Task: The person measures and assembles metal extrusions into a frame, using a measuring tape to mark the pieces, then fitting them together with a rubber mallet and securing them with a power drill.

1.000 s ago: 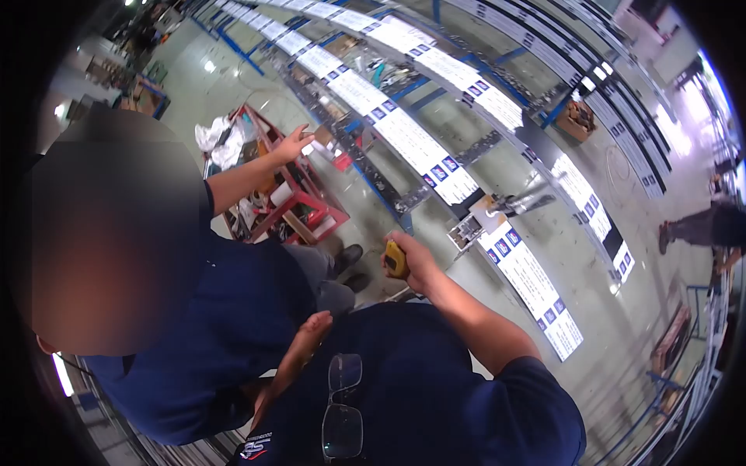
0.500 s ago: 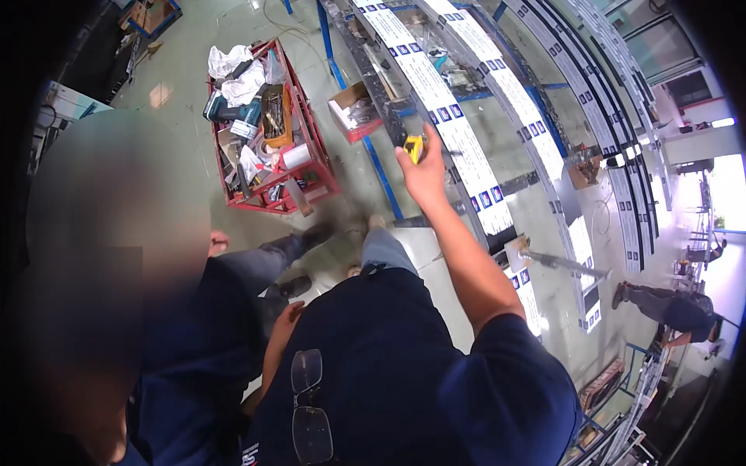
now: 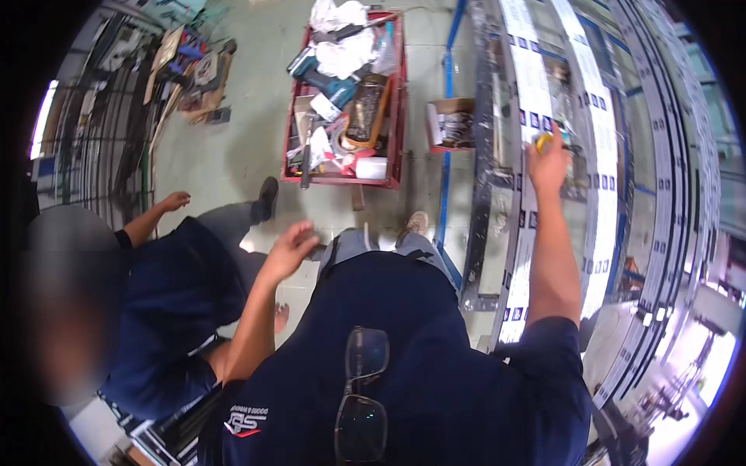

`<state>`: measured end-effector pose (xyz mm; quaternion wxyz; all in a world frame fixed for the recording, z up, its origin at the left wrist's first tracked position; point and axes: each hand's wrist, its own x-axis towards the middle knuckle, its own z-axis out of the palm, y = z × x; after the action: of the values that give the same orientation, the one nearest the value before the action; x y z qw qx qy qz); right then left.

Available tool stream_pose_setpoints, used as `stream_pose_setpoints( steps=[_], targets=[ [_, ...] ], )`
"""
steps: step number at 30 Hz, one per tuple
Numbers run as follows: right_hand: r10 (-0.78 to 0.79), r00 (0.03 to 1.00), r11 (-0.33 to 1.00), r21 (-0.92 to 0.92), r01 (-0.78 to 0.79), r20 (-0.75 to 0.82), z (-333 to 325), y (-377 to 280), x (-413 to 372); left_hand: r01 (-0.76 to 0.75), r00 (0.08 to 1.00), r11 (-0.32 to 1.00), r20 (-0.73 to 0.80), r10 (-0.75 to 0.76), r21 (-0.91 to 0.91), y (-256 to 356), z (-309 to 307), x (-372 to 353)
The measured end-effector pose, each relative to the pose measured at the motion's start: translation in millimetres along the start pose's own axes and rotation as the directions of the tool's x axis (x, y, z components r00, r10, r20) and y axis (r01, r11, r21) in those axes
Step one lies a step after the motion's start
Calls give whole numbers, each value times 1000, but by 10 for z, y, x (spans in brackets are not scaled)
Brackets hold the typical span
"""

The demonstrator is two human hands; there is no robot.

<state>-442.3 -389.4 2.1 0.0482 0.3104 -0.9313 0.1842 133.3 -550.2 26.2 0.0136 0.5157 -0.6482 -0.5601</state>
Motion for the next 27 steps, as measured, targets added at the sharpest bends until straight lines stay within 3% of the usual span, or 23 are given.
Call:
stream_pose_setpoints(
  steps=[1, 3, 5, 7, 8, 10, 11, 12, 14, 16, 17, 18, 19, 20, 21, 23, 24, 25, 26, 27],
  targets=[
    [21, 1000, 1000, -3, -21, 13, 4, 3, 10, 7, 1000, 1000, -28, -8, -12, 290, -75, 113],
    [-14, 1000, 1000, 3, 14, 17, 34, 0, 44, -109, 985, 991, -127, 119, 82, 277, -196, 567],
    [50, 997, 998, -48, -47, 65, -4, -36, 38, -149, 963, 964, -190, 191, 219, 354, -365, 1049],
    [36, 996, 999, 19, -38, 83, -29, -22, 24, 38, 974, 994, -227, -13, 106, 627, -494, 1449],
    [24, 996, 996, 84, -31, 82, -86, -21, -25, 39, 978, 993, -206, -16, 111, 573, -557, 1672],
    [68, 996, 996, 44, -71, 63, -287, -139, -177, 117, 964, 823, -262, 40, 556, 297, -607, 2177],
    [91, 995, 996, 17, -92, 44, -419, -233, -253, 167, 977, 784, -207, -51, 598, 127, -630, 2386],
    [167, 985, 985, 39, -168, 31, -577, -382, -363, 83, 994, 841, -102, -33, 534, -210, -626, 2591],
    [176, 980, 984, -5, -178, -90, -763, -429, -624, -12, 1000, 890, 28, 0, 457, -309, -589, 2773],
    [230, 963, 971, -30, -236, -138, -951, -606, -965, 312, 941, 913, 44, -334, 263, -64, -573, 2558],
    [258, 952, 963, -34, -267, -167, -1011, -674, -1125, 307, 940, 910, 60, -335, 280, -113, -570, 2542],
    [284, 938, 954, -33, -296, -199, -1037, -754, -1258, 295, 953, 955, 72, -293, -24, -177, -568, 2551],
    [304, 931, 948, -37, -317, -203, -1045, -846, -1389, 262, 965, 908, 72, -252, -326, -241, -569, 2559],
    [327, 928, 943, -12, -334, -180, -1037, -949, -1526, 295, 955, 816, 130, -266, -498, -90, -608, 2482],
    [349, 924, 936, 15, -351, -156, -1009, -1061, -1653, 301, 953, 823, 141, -266, -481, -52, -625, 2403],
    [407, 910, 908, 143, -393, -83, -800, -1155, -1948, 183, 978, 916, -29, -206, -357, 57, -666, 2215],
    [471, 880, 881, 75, -467, -65, -629, -1237, -2101, 184, 966, 967, -151, -211, -179, 335, -732, 2046],
    [289, 956, 957, 23, -288, -48, -665, -1524, -2099, 176, 956, 984, -241, -169, 5, 589, -710, 1877],
    [320, 948, 946, 56, -320, 10, -645, -1677, -2188, 18, 957, 964, -285, 60, 265, 77, -744, 2013],
    [228, 971, 954, 181, -237, 70, -726, -1907, -2182, -69, 959, 979, -258, 118, 190, -462, -841, 2154]
  ],
)
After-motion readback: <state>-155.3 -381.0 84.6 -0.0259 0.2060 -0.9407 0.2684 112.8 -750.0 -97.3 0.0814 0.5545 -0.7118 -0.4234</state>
